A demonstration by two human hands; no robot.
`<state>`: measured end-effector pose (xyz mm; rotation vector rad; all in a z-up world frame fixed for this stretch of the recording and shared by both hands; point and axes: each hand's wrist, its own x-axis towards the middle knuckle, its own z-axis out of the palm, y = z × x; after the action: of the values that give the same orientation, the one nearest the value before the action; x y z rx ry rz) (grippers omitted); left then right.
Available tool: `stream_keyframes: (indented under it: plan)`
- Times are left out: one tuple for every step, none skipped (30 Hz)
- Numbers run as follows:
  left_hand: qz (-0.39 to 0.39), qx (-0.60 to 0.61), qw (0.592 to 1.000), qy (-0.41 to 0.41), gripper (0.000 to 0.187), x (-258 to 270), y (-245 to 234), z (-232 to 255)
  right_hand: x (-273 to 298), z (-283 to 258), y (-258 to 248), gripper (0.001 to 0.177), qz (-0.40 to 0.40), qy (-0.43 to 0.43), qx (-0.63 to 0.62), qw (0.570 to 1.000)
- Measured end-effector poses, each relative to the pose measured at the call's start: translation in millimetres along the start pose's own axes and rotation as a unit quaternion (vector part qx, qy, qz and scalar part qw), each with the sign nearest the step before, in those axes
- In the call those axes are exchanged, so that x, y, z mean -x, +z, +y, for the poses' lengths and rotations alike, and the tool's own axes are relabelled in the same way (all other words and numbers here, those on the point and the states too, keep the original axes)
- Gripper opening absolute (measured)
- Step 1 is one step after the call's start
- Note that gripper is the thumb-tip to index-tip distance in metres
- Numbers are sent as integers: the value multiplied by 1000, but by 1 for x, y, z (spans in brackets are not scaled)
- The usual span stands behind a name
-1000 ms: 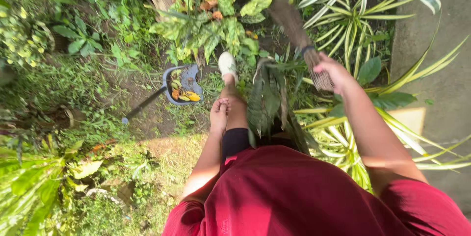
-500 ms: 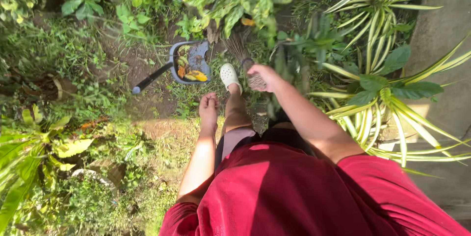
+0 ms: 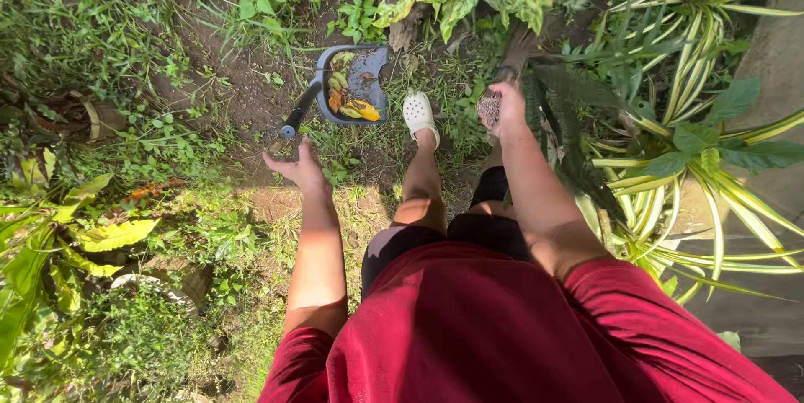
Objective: The person sweeps fallen leaves and debris from the ground into a dustpan using a hand broom.
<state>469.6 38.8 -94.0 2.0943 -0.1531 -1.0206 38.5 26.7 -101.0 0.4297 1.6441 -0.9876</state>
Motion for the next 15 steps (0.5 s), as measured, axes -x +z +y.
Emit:
stream_keyframes:
  plan:
    - [5, -69, 987, 147, 105, -15, -2, -3, 1, 14, -4, 92, 1, 41, 120, 992]
    - [3, -137, 947, 290, 108, -28, -6, -6, 5, 29, -9, 91, 1, 82, 237, 968]
    - [0, -136, 948, 287, 108, -40, -5, -7, 11, 43, -15, 94, -1, 95, 272, 958]
    - [-37, -155, 923, 349, 98, -50, -5, -6, 20, 57, -26, 98, -3, 109, 307, 946]
    - [-75, -172, 893, 408, 89, -58, -3, -5, 28, 63, -45, 93, -32, 112, 287, 951]
    - [-79, -170, 895, 405, 89, -65, 1, -2, 37, 64, -68, 89, -61, 114, 268, 955]
    - [-113, -173, 930, 305, 73, -72, 7, 3, 47, 58, -93, 83, -97, 136, 182, 969]
    - [-151, -173, 952, 203, 59, -74, 14, 7, 57, 53, -109, 83, -133, 155, 94, 975]
    - [-153, -172, 952, 201, 59, -74, 19, 11, 72, 48, -121, 79, -139, 166, 86, 972]
    - [-175, -201, 950, 161, 43, -72, 24, 15, 88, 36, -129, 77, -146, 178, 77, 970]
    - [-196, -230, 945, 121, 30, -70, 27, 21, 105, 29, -124, 77, -145, 178, 78, 970]
    - [-197, -229, 946, 120, 30, -67, 33, 26, 122, 26, -113, 80, -115, 116, 68, 984]
    - [-171, -297, 924, 169, 26, -60, 35, 28, 136, 25, -98, 88, -88, 56, 59, 993]
    - [-145, -363, 895, 217, 23, -53, 37, 30, 139, 17, -79, 91, -87, 35, 70, 993]
    - [-144, -363, 895, 216, 23, -50, 40, 31, 131, 7, -55, 94, -86, 13, 79, 993]
